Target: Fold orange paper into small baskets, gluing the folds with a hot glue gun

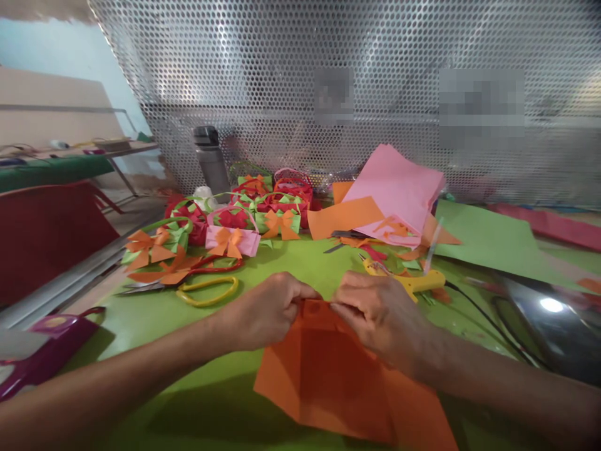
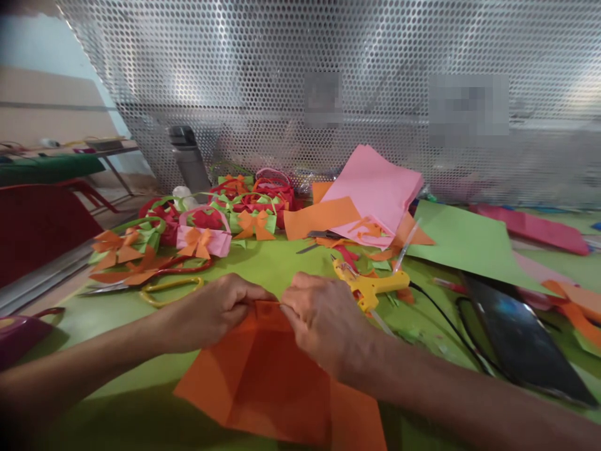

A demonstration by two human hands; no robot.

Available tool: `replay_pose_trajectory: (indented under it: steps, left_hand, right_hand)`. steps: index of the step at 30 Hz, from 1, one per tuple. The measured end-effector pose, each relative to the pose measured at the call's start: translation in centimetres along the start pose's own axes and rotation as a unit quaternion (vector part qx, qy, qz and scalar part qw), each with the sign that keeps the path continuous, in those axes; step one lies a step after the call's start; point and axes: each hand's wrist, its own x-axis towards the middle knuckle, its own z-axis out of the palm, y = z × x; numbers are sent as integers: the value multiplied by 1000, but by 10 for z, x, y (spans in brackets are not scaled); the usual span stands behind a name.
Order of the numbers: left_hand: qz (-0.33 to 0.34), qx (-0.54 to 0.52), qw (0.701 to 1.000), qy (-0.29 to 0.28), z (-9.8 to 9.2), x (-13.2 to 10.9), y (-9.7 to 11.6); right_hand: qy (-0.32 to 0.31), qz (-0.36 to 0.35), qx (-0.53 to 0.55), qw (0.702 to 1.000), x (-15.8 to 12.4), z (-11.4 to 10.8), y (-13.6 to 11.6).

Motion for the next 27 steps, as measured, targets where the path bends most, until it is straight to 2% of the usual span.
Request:
replay_pose_trajectory:
  steps: [4, 10, 17, 23, 27]
  left_hand:
    - [-28, -14, 999, -38, -6, 0, 5]
    - [-25, 15, 999, -19, -7, 1, 3]
    - [-29, 8, 999, -12, -6, 0, 3]
    - [-10, -66, 996, -51, -5, 3, 2]
    - [-12, -62, 996, -66, -2, 4, -1]
  right_hand:
    - [15, -34, -42, 998, -3, 1, 3]
    - [39, -86, -79, 992, -2, -1, 1]
    - [24, -76, -61, 995, -1, -2, -1]
    - [24, -130, -67, 989, -4, -4, 0]
    - [14, -123, -22, 992, -5, -1, -1]
